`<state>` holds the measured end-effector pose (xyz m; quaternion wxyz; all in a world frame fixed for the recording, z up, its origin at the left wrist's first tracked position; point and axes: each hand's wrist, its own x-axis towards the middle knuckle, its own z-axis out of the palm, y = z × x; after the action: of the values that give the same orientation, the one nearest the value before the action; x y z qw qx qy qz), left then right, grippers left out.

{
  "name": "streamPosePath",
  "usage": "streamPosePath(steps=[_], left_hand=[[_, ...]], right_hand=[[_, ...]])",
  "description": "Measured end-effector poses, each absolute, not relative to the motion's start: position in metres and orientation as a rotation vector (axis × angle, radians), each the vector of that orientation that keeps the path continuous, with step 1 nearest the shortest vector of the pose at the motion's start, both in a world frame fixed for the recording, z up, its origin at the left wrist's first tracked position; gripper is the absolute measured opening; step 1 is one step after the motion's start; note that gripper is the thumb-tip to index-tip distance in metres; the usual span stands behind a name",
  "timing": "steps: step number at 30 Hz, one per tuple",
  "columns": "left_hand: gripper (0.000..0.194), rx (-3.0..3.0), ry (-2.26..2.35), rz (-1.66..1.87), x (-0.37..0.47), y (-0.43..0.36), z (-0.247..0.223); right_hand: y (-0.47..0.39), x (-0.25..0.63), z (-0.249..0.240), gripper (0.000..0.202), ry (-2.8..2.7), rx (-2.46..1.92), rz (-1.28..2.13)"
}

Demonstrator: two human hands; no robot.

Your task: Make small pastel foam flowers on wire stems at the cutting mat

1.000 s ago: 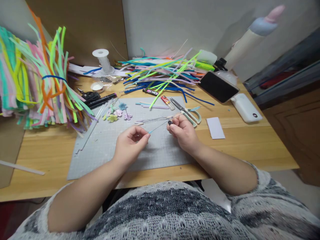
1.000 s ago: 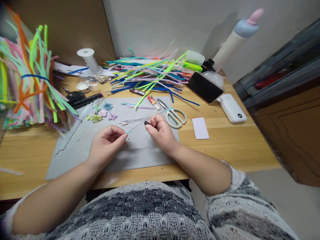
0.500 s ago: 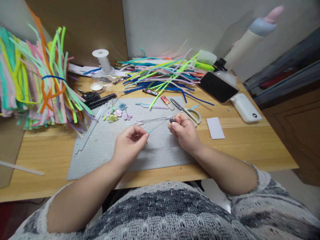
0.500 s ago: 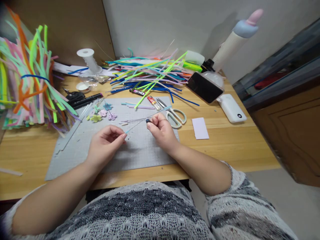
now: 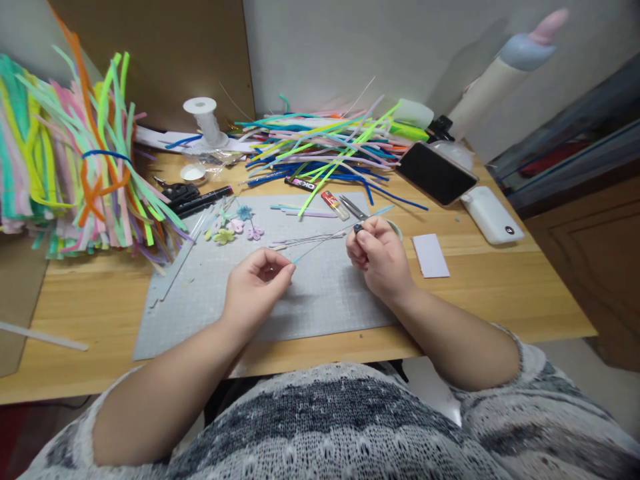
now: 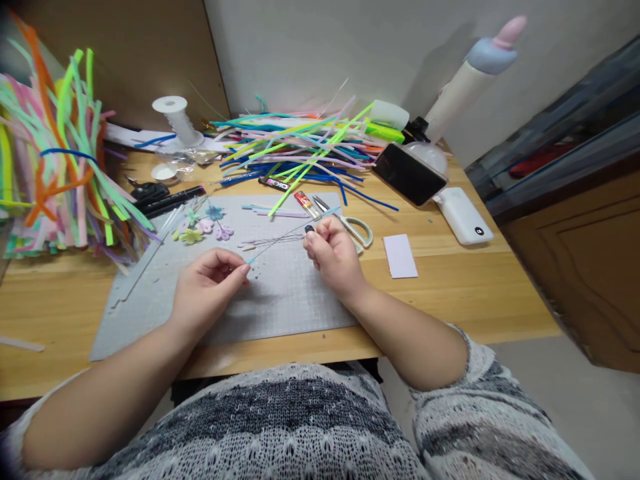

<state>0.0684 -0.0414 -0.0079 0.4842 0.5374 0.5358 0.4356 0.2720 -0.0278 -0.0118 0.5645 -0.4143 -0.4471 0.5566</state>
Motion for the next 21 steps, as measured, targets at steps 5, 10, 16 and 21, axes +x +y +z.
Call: streamPosePath(steps=[5,10,16,21], left_hand=[[0.014,1.371,1.386,1.101,0.057,-0.029,-0.01],[0.011,1.651,1.507,0.929,0.045,-0.013,-0.02],[0.009,2.16,1.536,0.737,0.047,-0.008,-0.032],[0.012,2.214,1.596,0.713,0.047,-0.005,-0.035]], right_hand=[[-0.034,0.27,-0.021,0.044,-1.155,-0.917,1.506],[-0.046,0.261,-0.023,0.047,-1.334,-0.722,1.793],[-0.049,0.261,-0.021,0.041,-1.415,-0.614,1.842],[-0.046,0.264,-0.022,0.038,-1.378,-0.615,1.797]])
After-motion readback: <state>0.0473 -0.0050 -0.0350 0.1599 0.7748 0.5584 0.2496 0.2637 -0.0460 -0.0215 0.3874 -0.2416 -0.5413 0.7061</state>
